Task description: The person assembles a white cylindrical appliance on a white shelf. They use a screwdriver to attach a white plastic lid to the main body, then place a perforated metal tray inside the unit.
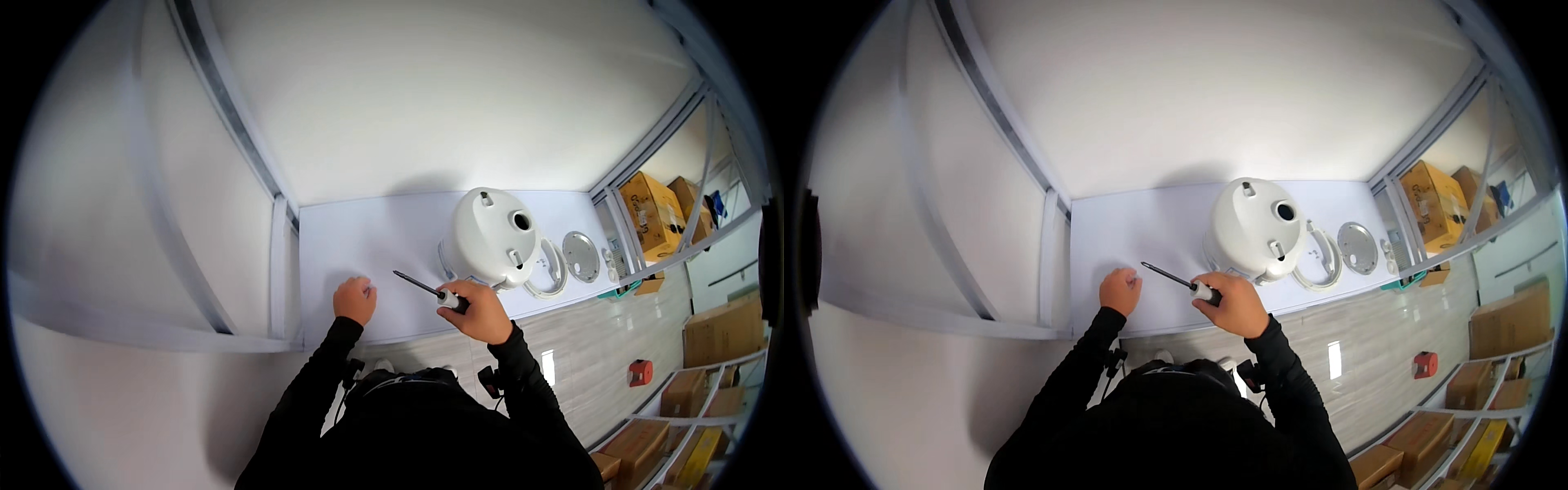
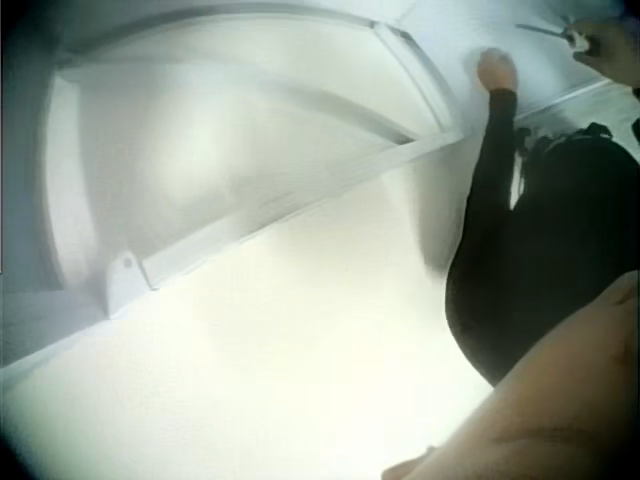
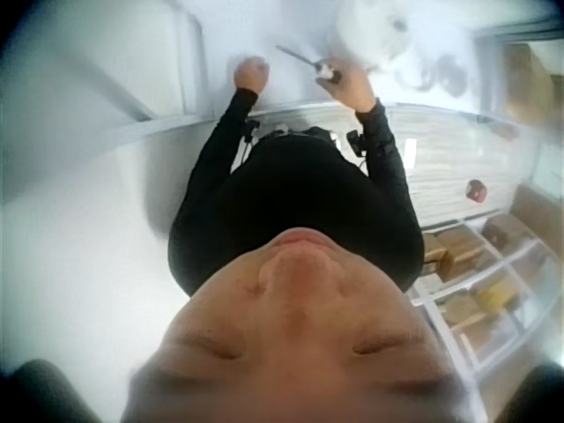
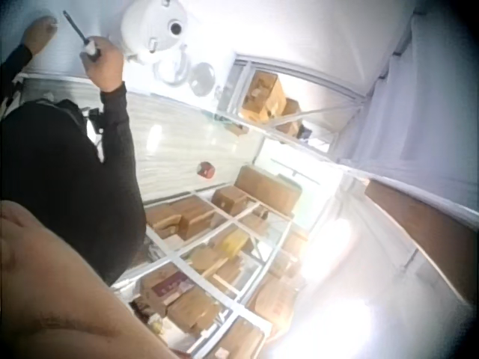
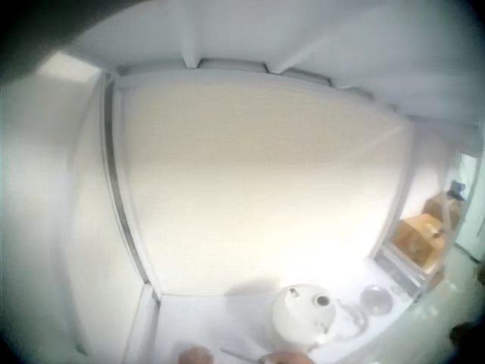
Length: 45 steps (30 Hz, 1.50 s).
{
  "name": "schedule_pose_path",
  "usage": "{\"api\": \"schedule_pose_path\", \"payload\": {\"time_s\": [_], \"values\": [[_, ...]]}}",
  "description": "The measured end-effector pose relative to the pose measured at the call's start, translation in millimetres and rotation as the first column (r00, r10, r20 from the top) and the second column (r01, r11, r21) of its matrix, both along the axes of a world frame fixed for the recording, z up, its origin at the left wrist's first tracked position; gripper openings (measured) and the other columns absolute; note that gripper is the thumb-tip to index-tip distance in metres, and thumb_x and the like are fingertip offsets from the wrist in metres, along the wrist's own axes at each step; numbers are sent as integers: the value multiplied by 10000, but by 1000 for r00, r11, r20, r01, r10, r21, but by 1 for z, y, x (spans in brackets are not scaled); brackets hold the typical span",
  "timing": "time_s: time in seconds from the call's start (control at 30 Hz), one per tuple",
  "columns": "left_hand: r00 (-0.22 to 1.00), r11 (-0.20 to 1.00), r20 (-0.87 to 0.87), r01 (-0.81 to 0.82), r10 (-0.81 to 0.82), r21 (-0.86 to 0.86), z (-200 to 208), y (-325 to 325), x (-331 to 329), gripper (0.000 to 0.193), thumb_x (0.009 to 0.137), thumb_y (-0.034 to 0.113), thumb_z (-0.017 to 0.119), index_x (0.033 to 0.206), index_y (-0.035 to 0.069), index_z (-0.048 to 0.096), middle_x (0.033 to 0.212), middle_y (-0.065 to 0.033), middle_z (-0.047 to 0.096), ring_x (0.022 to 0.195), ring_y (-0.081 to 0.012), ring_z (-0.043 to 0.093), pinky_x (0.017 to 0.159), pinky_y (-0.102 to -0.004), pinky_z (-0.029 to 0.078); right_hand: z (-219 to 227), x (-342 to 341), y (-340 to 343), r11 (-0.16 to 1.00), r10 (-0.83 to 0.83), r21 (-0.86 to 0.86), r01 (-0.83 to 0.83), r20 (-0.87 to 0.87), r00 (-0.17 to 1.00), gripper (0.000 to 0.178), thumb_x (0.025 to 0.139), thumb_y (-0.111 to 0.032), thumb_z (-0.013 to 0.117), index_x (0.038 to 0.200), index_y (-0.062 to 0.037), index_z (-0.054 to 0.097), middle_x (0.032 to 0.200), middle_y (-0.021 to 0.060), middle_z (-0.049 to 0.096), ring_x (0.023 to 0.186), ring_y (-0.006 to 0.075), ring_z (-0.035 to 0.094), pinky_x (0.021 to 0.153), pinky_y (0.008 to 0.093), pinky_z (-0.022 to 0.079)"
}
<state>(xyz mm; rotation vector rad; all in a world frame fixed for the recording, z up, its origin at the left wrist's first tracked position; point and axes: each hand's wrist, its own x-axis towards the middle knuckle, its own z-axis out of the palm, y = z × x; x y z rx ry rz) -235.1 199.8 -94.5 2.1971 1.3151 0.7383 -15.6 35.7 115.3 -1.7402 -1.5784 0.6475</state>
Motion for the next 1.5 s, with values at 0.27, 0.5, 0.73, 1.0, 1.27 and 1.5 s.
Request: {"api": "schedule_pose_path", "payload": {"time_s": [0.27, 0.5, 0.73, 1.0, 1.27, 1.5], "values": [[996, 996, -6, 86, -86, 5, -26, 13, 8, 83, 912, 129, 654, 877, 54, 645, 869, -167, 652, 841, -394, 633, 746, -512, 508, -4, -3, -16, 992, -127, 18, 129, -71, 989, 330, 805, -89, 823, 1113, -56, 710, 839, 97, 667, 630, 211, 617, 614, 328, 497], [999, 999, -43, -2, 0, -45, -23, 9, 6, 92, 922, 104, 630, 947, 19, 607, 903, -184, 659, 890, -409, 636, 775, -518, 509, -4, 9, -36, 988, -151, 7, 152, -64, 986, 334, 802, -118, 823, 1112, -59, 713, 876, 110, 701, 672, 243, 656, 658, 334, 529], [991, 999, -133, -15, 21, 44, -14, -7, 16, 85, 936, 120, 644, 926, 39, 622, 909, -168, 675, 874, -382, 646, 774, -483, 522, -6, 45, -73, 982, -180, 45, 183, -58, 982, 343, 800, -153, 828, 1113, -65, 719, 896, 113, 709, 678, 256, 650, 656, 346, 524], [784, 935, 614, 280, -92, -218, 93, -103, 102, 95, 995, 90, 662, 1033, 7, 638, 1010, -95, 716, 908, -143, 684, 818, -280, 545, 16, 103, -130, 983, -22, 181, 23, -5, 1000, 367, 848, -137, 799, 1191, -70, 689, 874, 79, 626, 618, 186, 547, 598, 303, 458], [486, 811, 868, 546, -105, -208, 174, -207, 190, 86, 1013, 15, 600, 1095, -5, 588, 1047, -117, 708, 975, -173, 689, 879, -312, 560, 29, 177, -200, 989, 73, 124, -77, 39, 997, 400, 862, -108, 728, 1255, -82, 659, 924, 97, 658, 672, 260, 619, 634, 349, 502], [522, 807, 831, 566, -193, -168, 176, -253, 223, 173, 1018, 31, 619, 1161, -58, 661, 1031, -107, 722, 936, -145, 698, 854, -290, 568, 22, 218, -245, 984, 60, 165, -73, 86, 995, 434, 868, -95, 733, 1295, -78, 658, 915, 108, 657, 678, 266, 640, 634, 359, 506]]}}
